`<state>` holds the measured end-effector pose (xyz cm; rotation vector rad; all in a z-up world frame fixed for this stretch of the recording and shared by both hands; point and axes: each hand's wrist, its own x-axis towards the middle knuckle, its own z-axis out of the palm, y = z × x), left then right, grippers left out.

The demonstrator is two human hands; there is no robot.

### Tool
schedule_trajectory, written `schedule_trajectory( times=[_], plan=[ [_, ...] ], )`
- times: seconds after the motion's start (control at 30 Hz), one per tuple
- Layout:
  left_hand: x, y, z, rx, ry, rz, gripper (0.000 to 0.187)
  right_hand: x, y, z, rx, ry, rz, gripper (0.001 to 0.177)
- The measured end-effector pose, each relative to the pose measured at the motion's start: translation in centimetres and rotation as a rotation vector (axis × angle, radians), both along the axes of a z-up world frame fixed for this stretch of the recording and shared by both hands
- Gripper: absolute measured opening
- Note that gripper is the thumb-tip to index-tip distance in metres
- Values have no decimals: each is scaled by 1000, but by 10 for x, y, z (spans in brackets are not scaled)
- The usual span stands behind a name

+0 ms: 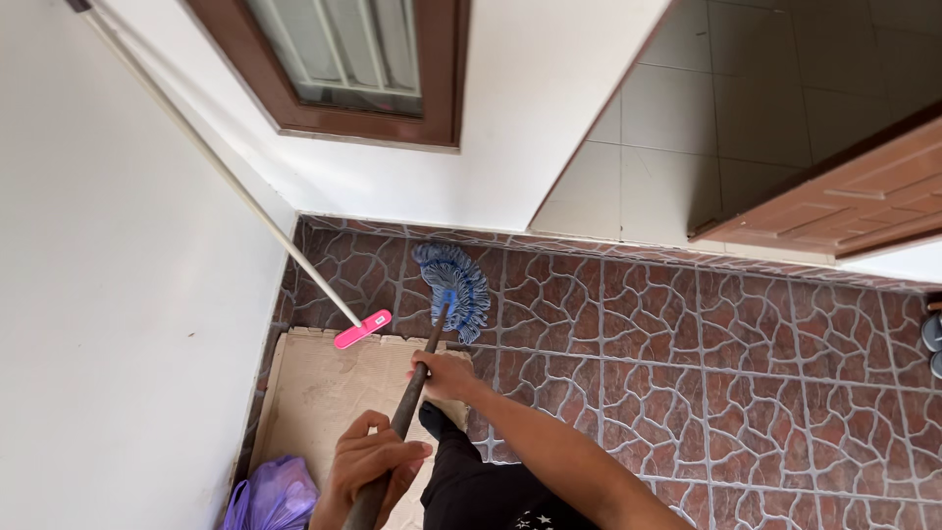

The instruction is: The person mops a tiled floor using a mop, moving it across the surface near an entryway and a shoe rack.

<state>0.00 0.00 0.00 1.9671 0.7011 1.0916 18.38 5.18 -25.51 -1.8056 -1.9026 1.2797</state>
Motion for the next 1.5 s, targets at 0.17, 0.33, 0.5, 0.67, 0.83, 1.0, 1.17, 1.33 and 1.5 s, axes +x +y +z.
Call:
schedule_trajectory(
  times=[0.17, 0.33, 0.5, 0.67, 0.83, 1.0, 1.17, 1.33, 1.5],
  plan=[
    [68, -29, -10, 16, -15, -37, 18, 77, -40, -40, 182, 97, -93, 23],
    [149, -58, -24, 26, -67, -116, 18, 169, -79, -53, 124, 96, -156, 14],
    [207, -90, -44, -28, -90, -175, 17, 243, -124, -57, 76, 106, -287, 20],
    [231, -105, -75, -122, 6, -314, 14, 287, -165, -92, 105, 20, -491, 20],
    [219, -109, -104, -178, 8, -378, 11, 289, -190, -96, 110, -130, -647, 12],
    [168, -118, -99, -205, -26, -412, 8, 252, -206, -83, -78, -242, -613, 22],
    [112, -116, -75, -245, -6, -396, 12, 191, -193, -76, 181, -53, -547, 29],
    [54, -106, -46, -233, 7, -391, 18, 128, -175, -77, 91, 7, -417, 27],
    [0, -104, -13, -158, 27, -341, 21, 55, -162, -81, 277, 165, -268, 23]
  ],
)
